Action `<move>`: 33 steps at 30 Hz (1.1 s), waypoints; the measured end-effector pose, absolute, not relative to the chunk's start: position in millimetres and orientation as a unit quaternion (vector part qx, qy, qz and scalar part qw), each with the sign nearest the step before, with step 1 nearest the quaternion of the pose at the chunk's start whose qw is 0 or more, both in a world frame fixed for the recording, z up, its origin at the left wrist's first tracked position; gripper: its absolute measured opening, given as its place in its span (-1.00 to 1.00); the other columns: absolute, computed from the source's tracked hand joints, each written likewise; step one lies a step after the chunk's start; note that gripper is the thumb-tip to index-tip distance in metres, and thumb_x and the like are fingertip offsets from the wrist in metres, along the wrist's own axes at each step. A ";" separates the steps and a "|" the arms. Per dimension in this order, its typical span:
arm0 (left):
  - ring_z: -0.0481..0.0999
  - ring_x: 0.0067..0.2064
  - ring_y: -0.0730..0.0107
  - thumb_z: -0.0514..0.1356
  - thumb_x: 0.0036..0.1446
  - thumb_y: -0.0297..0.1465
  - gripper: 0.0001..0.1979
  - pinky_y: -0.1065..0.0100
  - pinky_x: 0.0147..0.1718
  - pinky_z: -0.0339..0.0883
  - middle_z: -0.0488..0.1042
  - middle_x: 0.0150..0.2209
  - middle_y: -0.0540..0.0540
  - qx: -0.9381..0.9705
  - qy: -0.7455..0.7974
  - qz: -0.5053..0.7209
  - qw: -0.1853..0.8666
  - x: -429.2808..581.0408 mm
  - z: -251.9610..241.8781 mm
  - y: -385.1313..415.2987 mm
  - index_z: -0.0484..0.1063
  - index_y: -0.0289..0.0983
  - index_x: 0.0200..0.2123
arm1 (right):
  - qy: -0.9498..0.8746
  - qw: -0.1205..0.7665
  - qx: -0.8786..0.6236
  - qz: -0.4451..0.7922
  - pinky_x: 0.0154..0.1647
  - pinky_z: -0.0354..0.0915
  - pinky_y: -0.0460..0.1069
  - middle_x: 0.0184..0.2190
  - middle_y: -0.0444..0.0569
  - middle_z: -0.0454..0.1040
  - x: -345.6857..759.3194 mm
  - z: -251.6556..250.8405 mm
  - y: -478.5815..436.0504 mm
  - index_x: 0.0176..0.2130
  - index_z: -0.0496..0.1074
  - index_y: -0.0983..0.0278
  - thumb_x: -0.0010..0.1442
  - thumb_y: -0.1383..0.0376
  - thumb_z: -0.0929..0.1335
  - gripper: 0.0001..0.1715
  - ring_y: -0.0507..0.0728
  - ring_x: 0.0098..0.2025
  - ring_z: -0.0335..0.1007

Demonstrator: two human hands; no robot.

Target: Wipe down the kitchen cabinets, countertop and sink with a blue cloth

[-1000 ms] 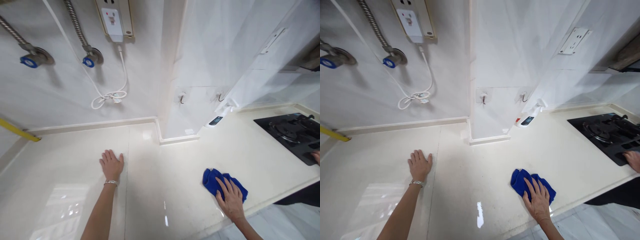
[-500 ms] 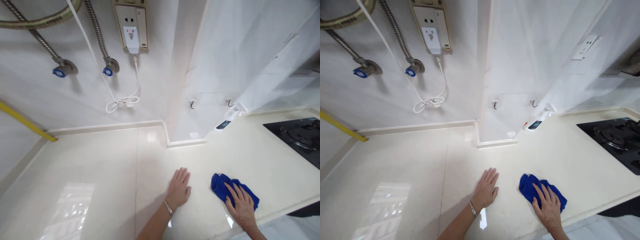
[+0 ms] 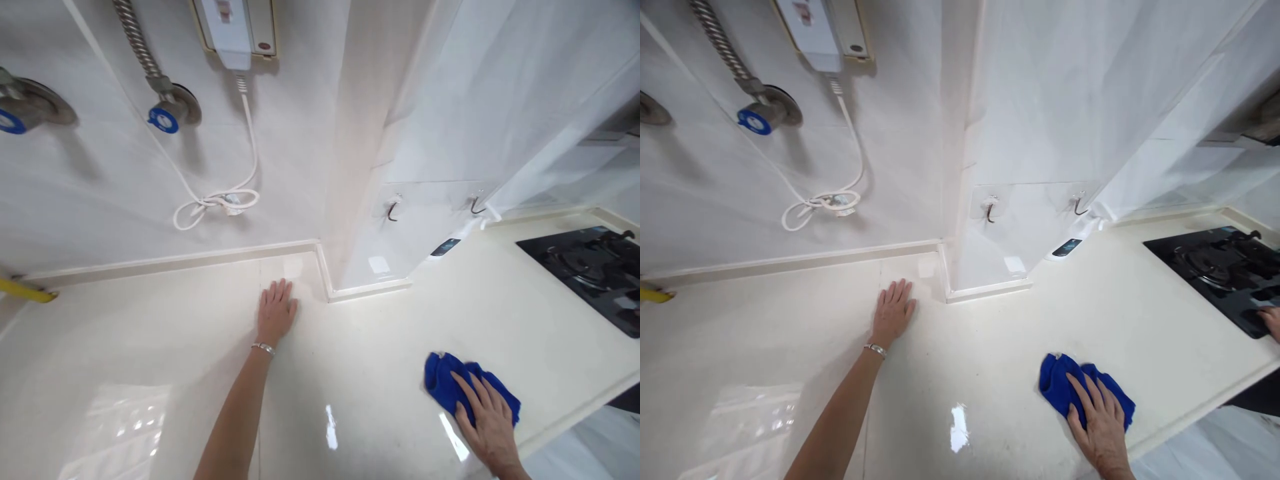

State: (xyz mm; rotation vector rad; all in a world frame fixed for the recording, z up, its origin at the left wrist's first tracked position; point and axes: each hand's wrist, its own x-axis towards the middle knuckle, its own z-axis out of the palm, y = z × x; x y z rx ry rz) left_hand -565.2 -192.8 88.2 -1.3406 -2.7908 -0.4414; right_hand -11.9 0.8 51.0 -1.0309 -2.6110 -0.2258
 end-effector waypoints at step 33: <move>0.01 0.51 -0.06 -0.23 0.39 -0.24 -0.32 -0.12 0.49 -0.13 0.09 0.48 -0.28 -0.508 -0.843 -0.179 -0.003 -574.5 87.7 -73.7 0.10 -0.49 0.43 | -0.914 0.145 -0.373 -0.064 0.31 0.16 0.38 0.30 0.07 0.32 -22.8 73.5 -1.7 0.45 0.13 0.01 0.32 0.22 0.26 -0.24 0.45 0.35 0.19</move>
